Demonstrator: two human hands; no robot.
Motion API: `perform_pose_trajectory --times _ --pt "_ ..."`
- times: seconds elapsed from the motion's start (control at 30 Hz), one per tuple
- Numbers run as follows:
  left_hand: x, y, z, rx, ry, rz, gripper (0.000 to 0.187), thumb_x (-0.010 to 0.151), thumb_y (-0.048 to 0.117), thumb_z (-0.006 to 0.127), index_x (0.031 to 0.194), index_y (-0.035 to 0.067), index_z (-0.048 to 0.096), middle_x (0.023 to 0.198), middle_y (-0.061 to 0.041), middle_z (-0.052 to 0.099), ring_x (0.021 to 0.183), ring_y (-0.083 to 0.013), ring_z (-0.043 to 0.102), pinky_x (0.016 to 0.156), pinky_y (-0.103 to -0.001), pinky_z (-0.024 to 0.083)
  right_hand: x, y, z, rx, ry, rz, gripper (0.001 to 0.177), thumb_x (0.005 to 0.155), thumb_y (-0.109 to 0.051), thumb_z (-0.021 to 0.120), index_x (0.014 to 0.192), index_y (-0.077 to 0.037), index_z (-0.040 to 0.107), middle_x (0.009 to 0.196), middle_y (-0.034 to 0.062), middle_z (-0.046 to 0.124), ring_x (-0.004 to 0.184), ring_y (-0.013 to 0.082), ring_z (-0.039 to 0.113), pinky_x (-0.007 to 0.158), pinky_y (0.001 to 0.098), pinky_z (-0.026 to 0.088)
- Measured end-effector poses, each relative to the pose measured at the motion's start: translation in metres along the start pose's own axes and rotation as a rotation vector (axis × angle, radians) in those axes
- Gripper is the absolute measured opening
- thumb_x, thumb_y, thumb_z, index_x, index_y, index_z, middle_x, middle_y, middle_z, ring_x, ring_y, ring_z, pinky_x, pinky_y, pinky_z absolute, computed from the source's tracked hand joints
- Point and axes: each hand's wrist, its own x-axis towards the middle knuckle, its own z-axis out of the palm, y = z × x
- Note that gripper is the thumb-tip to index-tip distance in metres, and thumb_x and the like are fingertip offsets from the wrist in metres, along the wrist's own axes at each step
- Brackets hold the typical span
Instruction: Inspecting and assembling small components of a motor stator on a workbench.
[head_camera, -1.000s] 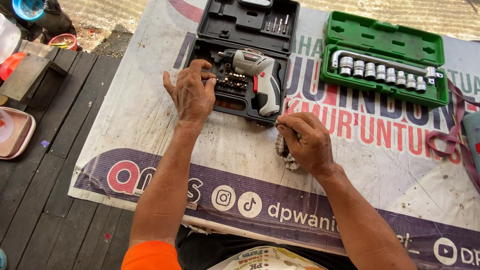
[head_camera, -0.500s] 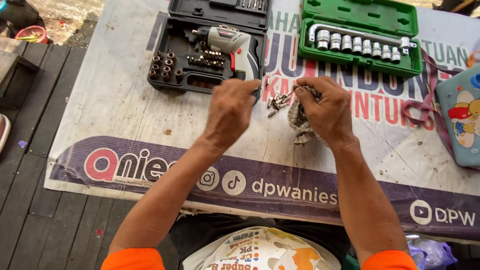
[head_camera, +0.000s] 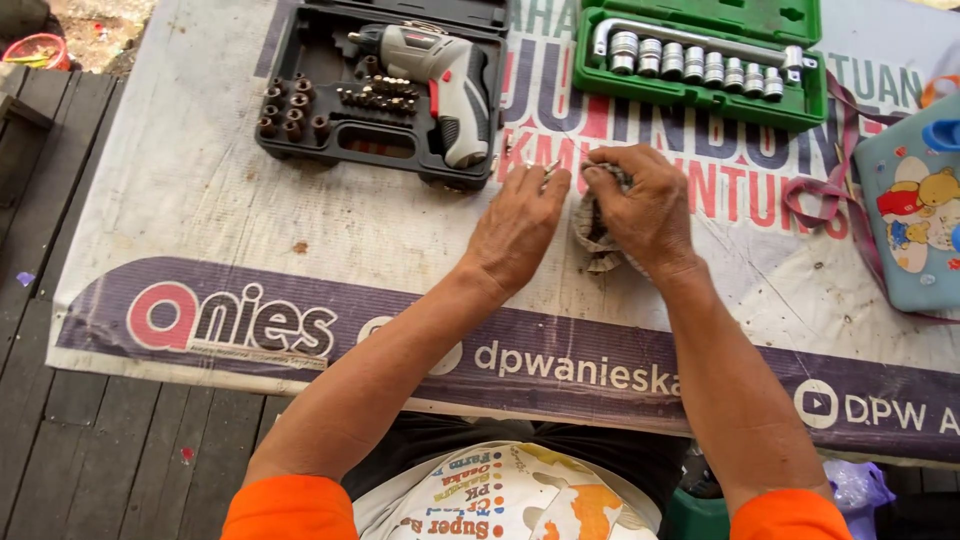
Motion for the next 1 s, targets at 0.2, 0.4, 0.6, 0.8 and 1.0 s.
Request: perform_pose_trajectory --times 0.2,0.4,0.6,0.8,1.0 --pt "0.007 -0.013 -0.009 -0.128 -0.036 -0.013 0.032 0.095 -0.002 0.054 0.125 0.007 0.060 0.099 -0.014 0.065 0.098 -0.0304 0.064 0.091 -0.038 0.054 -0.005 -0.012 -0.005 0.034 0.041 0.032 0.018 0.097 -0.010 0.079 0.115 -0.009 0.078 0.100 0.0137 0.071 0.100 0.0396 0.072 0.084 0.0478 0.058" --pt "-0.005 -0.025 -0.009 -0.319 -0.064 -0.075 0.041 0.096 -0.005 0.050 0.136 0.006 0.055 0.109 -0.017 0.065 0.113 -0.0364 0.062 0.109 -0.042 0.046 -0.009 -0.015 -0.003 -0.017 0.020 -0.022 0.022 0.093 -0.010 0.080 0.115 -0.011 0.077 0.098 0.0138 0.069 0.098 0.0396 0.071 0.085 0.0499 0.058" --pt "-0.007 -0.020 -0.010 -0.214 -0.092 -0.060 0.035 0.101 0.008 0.056 0.136 0.011 0.055 0.113 -0.013 0.064 0.118 -0.0340 0.060 0.109 -0.044 0.045 -0.011 -0.010 0.001 0.004 0.016 -0.011 0.019 0.098 -0.014 0.076 0.117 -0.011 0.077 0.099 0.0110 0.069 0.099 0.0352 0.071 0.088 0.0463 0.057" --pt "-0.004 -0.011 -0.006 -0.147 -0.133 -0.096 0.034 0.104 0.019 0.054 0.138 0.017 0.054 0.123 -0.007 0.065 0.125 -0.0292 0.057 0.099 -0.043 0.049 0.000 -0.025 -0.015 0.084 0.002 0.042 0.017 0.102 -0.009 0.070 0.117 -0.001 0.076 0.095 0.0200 0.069 0.093 0.0382 0.071 0.087 0.0496 0.060" --pt "0.025 0.002 -0.023 -0.089 -0.256 -0.038 0.038 0.101 -0.001 0.051 0.138 0.005 0.051 0.121 -0.014 0.068 0.114 -0.0316 0.063 0.098 -0.046 0.048 -0.003 -0.015 -0.016 0.032 0.056 -0.028 0.017 0.098 0.002 0.074 0.114 0.003 0.072 0.104 0.0178 0.073 0.098 0.0303 0.070 0.085 0.0392 0.062"
